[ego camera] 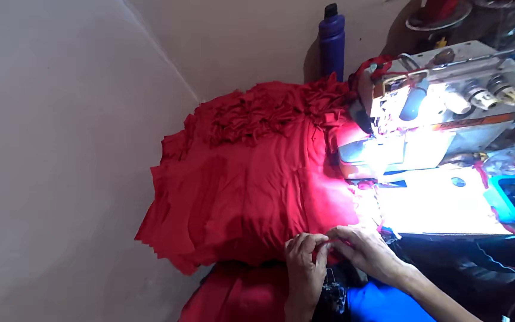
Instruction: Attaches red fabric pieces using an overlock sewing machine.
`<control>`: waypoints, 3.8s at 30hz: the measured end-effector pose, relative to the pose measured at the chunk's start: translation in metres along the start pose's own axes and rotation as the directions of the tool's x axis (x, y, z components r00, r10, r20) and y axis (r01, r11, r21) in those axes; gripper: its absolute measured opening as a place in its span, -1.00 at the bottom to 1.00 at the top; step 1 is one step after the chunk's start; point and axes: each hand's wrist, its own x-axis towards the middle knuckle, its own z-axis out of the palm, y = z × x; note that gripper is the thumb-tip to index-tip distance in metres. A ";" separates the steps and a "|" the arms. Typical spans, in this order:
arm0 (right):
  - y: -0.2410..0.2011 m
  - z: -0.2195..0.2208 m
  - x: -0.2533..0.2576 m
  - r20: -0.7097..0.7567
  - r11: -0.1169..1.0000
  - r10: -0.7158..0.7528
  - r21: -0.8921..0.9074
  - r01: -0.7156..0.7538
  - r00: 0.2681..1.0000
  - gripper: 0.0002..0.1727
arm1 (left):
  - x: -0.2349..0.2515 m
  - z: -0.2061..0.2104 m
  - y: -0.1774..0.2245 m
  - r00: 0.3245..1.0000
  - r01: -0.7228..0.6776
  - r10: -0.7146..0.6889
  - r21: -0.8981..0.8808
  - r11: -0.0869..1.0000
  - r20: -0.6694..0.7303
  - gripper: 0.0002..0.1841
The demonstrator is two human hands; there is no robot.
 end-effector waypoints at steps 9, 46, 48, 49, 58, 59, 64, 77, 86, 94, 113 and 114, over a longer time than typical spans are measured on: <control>-0.008 0.002 -0.007 -0.106 0.959 0.131 0.267 -0.099 0.986 -0.79 | -0.023 0.016 0.013 0.867 0.421 -0.492 -0.637 0.645 0.075 -0.57; -0.020 -0.081 0.022 -0.400 0.939 -0.033 0.300 0.165 0.916 -0.81 | 0.155 0.041 -0.019 0.721 0.682 -0.595 -0.516 0.518 0.356 -0.86; -0.023 -0.091 0.028 -0.419 0.939 -0.097 0.261 0.223 0.903 -0.82 | 0.164 0.035 -0.006 0.744 0.642 -0.576 -0.605 0.471 0.340 -0.84; -0.025 -0.095 0.029 -0.414 0.935 -0.139 0.243 0.256 0.899 -0.81 | 0.168 0.030 0.002 0.743 0.636 -0.580 -0.624 0.454 0.334 -0.79; -0.004 -0.044 -0.032 -0.061 0.878 -0.236 0.415 0.240 0.970 -0.77 | 0.099 0.030 -0.031 0.850 0.482 -0.526 -0.353 0.802 -0.036 -0.76; 0.001 -0.037 -0.036 -0.041 0.874 -0.243 0.423 0.237 0.969 -0.79 | 0.087 0.030 -0.033 0.890 0.418 -0.452 -0.287 0.862 -0.063 -0.77; -0.008 -0.032 -0.013 -0.182 0.910 -0.143 0.361 0.202 0.973 -0.74 | 0.064 0.021 0.011 0.976 0.163 -0.208 -0.440 0.883 -0.057 -0.82; -0.026 -0.024 0.021 -0.350 0.916 0.086 0.397 0.064 0.933 -0.89 | 0.052 -0.008 0.041 0.955 0.294 -0.222 -0.692 0.660 0.194 -0.77; -0.030 -0.034 0.017 -0.130 0.874 0.138 0.483 -0.059 0.982 -0.71 | 0.051 -0.017 0.034 0.978 0.188 -0.093 -0.603 0.775 0.185 -0.78; -0.034 -0.057 0.013 0.049 0.834 0.029 0.549 -0.051 0.998 -0.97 | 0.083 -0.046 0.046 0.960 -0.138 0.233 -0.466 0.874 0.153 -0.79; 0.013 -0.064 0.033 -0.376 0.818 0.351 0.568 -0.086 0.857 -0.92 | 0.197 0.054 0.031 0.936 -0.055 0.170 -0.347 0.936 0.310 -0.80; 0.018 -0.066 0.035 -0.377 0.812 0.413 0.565 -0.148 0.829 -0.92 | 0.201 0.071 0.021 0.946 -0.041 0.148 -0.345 0.938 0.289 -0.80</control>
